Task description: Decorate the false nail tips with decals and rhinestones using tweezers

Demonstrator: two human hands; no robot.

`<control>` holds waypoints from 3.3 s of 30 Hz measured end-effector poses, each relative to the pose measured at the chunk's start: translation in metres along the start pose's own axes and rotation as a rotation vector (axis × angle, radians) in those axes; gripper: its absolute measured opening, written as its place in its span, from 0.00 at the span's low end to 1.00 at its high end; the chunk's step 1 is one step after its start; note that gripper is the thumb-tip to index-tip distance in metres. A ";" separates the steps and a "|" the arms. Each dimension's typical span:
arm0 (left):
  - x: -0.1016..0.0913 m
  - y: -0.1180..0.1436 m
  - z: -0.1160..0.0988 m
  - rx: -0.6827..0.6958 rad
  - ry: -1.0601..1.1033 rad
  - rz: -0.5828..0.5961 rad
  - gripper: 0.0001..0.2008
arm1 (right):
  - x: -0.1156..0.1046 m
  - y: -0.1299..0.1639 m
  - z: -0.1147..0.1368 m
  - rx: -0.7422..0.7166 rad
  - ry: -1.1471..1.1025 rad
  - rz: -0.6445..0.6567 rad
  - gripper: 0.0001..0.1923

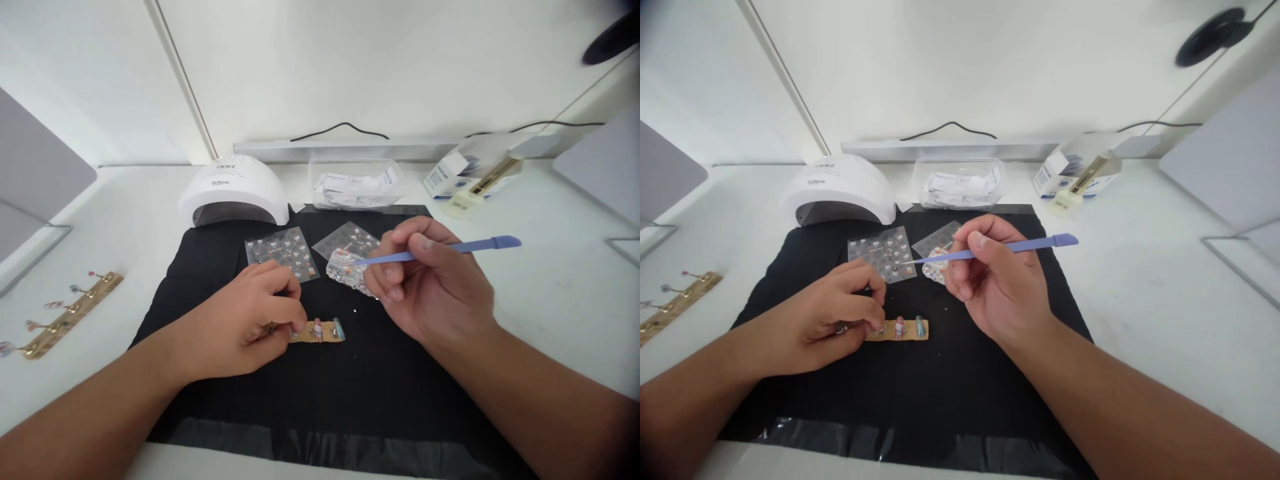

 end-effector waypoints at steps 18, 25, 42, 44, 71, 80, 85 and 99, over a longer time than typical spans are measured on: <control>-0.056 0.017 0.077 -0.441 -0.319 -0.391 0.20 | 0.000 0.006 0.001 -0.099 0.058 0.040 0.05; -0.037 0.017 0.094 -0.518 -0.371 -0.224 0.36 | 0.012 0.018 -0.017 -0.056 0.090 0.106 0.10; -0.031 0.017 0.096 -0.585 -0.415 -0.084 0.43 | 0.016 0.021 -0.047 0.050 0.220 0.126 0.15; -0.032 0.016 0.096 -0.585 -0.414 -0.086 0.42 | 0.016 0.021 -0.049 0.046 0.249 0.137 0.15; -0.037 0.009 0.083 -0.334 -0.224 -0.091 0.34 | 0.025 0.008 -0.041 -0.121 0.511 0.149 0.14; -0.039 0.011 0.077 -0.285 -0.175 -0.142 0.35 | 0.025 0.007 -0.038 -0.108 0.592 0.131 0.12; -0.057 0.018 0.066 -0.250 -0.160 -0.345 0.38 | 0.015 0.010 -0.029 -0.196 0.504 0.059 0.13; -0.042 0.019 0.043 -0.224 0.525 -0.573 0.32 | 0.015 0.029 0.037 -0.464 0.297 -0.046 0.09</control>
Point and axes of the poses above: each hand's wrist, its own y-axis away from the middle knuckle, its own x-axis out of the palm, z = x × y, the point moved 9 cm from there along -y, towards the middle knuckle, and after that the axes turned 8 degrees about y, right-handed, at the moved point
